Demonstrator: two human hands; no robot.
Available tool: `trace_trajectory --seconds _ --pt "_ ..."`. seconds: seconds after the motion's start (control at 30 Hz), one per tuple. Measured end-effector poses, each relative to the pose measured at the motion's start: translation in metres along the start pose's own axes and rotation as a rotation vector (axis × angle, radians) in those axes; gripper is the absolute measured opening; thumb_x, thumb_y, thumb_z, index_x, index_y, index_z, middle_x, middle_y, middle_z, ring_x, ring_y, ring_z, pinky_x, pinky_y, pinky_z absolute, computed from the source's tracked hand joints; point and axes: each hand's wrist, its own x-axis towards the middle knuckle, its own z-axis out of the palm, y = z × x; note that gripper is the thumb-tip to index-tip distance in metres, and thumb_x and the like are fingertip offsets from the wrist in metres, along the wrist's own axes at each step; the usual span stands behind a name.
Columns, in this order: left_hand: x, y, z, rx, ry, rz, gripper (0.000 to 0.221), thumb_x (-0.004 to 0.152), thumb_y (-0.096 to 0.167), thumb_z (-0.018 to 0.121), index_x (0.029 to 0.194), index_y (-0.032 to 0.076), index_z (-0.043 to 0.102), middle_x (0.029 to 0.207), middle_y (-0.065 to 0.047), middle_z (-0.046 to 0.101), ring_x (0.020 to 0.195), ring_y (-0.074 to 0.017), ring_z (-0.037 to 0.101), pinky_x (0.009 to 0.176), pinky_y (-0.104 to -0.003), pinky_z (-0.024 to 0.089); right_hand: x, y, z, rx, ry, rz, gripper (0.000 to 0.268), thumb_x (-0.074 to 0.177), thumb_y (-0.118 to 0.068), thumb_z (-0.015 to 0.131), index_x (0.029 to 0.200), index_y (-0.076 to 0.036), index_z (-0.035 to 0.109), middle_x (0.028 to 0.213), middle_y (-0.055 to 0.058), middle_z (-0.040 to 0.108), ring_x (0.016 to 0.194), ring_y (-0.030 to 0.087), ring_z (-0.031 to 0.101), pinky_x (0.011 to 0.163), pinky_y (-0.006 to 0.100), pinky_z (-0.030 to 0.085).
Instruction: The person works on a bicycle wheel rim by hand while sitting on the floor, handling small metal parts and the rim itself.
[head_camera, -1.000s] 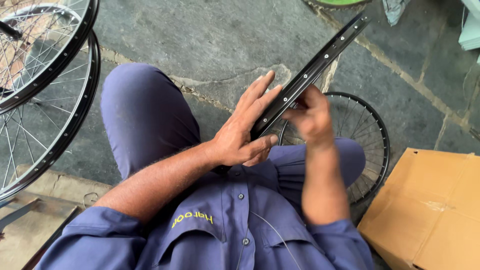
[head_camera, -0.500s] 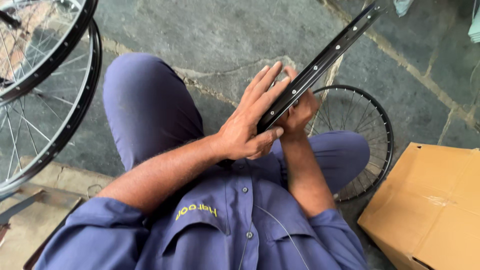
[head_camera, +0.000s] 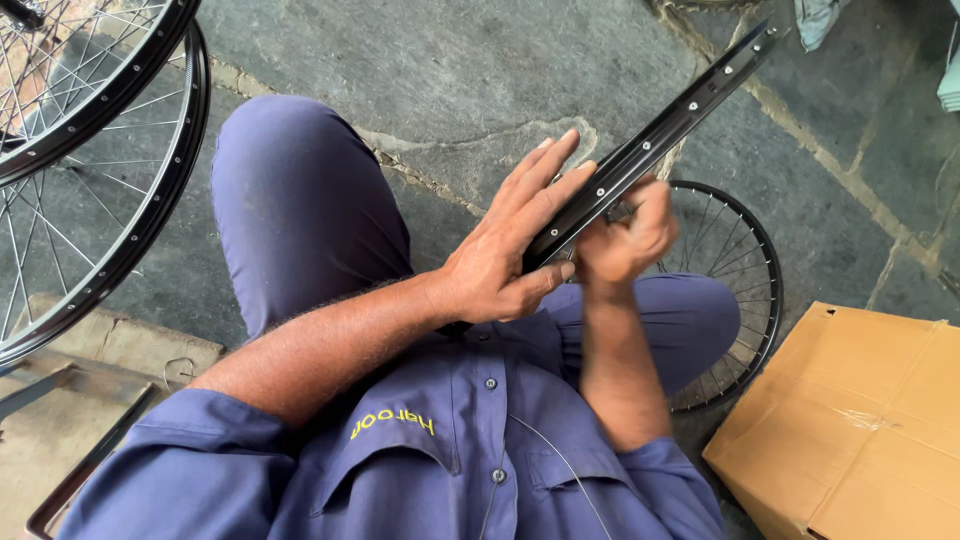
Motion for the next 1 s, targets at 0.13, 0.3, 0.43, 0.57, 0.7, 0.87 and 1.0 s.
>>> trace_trajectory --seconds 0.13,0.3,0.43,0.57,0.7,0.87,1.0 --pt "0.002 -0.001 -0.002 0.000 0.020 0.004 0.093 0.089 0.018 0.073 0.167 0.009 0.024 0.172 -0.022 0.011 0.163 -0.0425 0.012 0.139 -0.055 0.018 -0.009 0.004 0.003 0.000 0.045 -0.021 0.033 0.091 -0.022 0.085 0.100 -0.003 0.060 0.097 0.001 0.068 0.080 0.015 0.067 0.071 0.031 0.054" --pt "0.001 0.000 -0.004 -0.005 0.007 0.009 0.092 0.089 0.020 0.075 0.167 0.010 0.026 0.176 -0.023 0.010 0.167 -0.0451 0.011 0.137 -0.057 0.017 -0.004 0.009 -0.016 0.834 -0.210 0.502 0.028 0.103 -0.017 0.076 0.122 0.001 0.067 0.116 0.004 0.071 0.109 0.014 0.066 0.098 0.025 0.052" --pt "0.000 -0.002 0.000 -0.011 -0.005 0.011 0.092 0.091 0.020 0.074 0.168 0.010 0.024 0.177 -0.022 0.010 0.163 -0.0434 0.011 0.138 -0.056 0.018 0.015 -0.001 -0.031 1.041 -0.290 0.776 0.035 0.095 -0.018 0.071 0.125 0.000 0.067 0.123 0.007 0.072 0.112 0.016 0.066 0.105 0.029 0.049" --pt "0.002 -0.003 -0.003 -0.001 0.018 -0.005 0.092 0.089 0.020 0.073 0.167 0.009 0.025 0.177 -0.023 0.011 0.167 -0.0445 0.014 0.138 -0.055 0.018 0.030 -0.008 -0.029 0.749 -0.490 0.587 0.037 0.091 -0.010 0.076 0.125 0.001 0.064 0.112 0.004 0.071 0.103 0.016 0.067 0.094 0.030 0.054" --pt "-0.001 -0.002 -0.001 -0.031 0.015 -0.002 0.089 0.094 0.019 0.072 0.167 0.008 0.024 0.177 -0.023 0.013 0.163 -0.0411 0.016 0.138 -0.053 0.019 0.007 -0.015 0.005 -0.060 0.020 -0.016 0.021 0.087 -0.007 0.078 0.101 -0.002 0.063 0.092 0.002 0.066 0.081 0.016 0.066 0.071 0.031 0.052" --pt "0.002 0.001 -0.002 0.001 0.010 -0.002 0.088 0.093 0.017 0.074 0.166 0.007 0.026 0.176 -0.023 0.014 0.167 -0.0417 0.015 0.137 -0.052 0.019 0.004 -0.001 -0.007 0.180 -0.094 0.133 0.018 0.092 -0.006 0.075 0.103 -0.001 0.062 0.097 0.003 0.067 0.084 0.010 0.062 0.073 0.027 0.049" --pt "0.002 0.003 0.000 -0.006 0.005 0.000 0.088 0.093 0.018 0.073 0.167 0.008 0.025 0.176 -0.023 0.015 0.167 -0.0415 0.016 0.137 -0.052 0.020 -0.001 0.015 -0.029 0.512 -0.337 0.389 0.016 0.102 -0.009 0.073 0.115 -0.001 0.068 0.101 0.001 0.069 0.092 0.009 0.061 0.084 0.026 0.050"
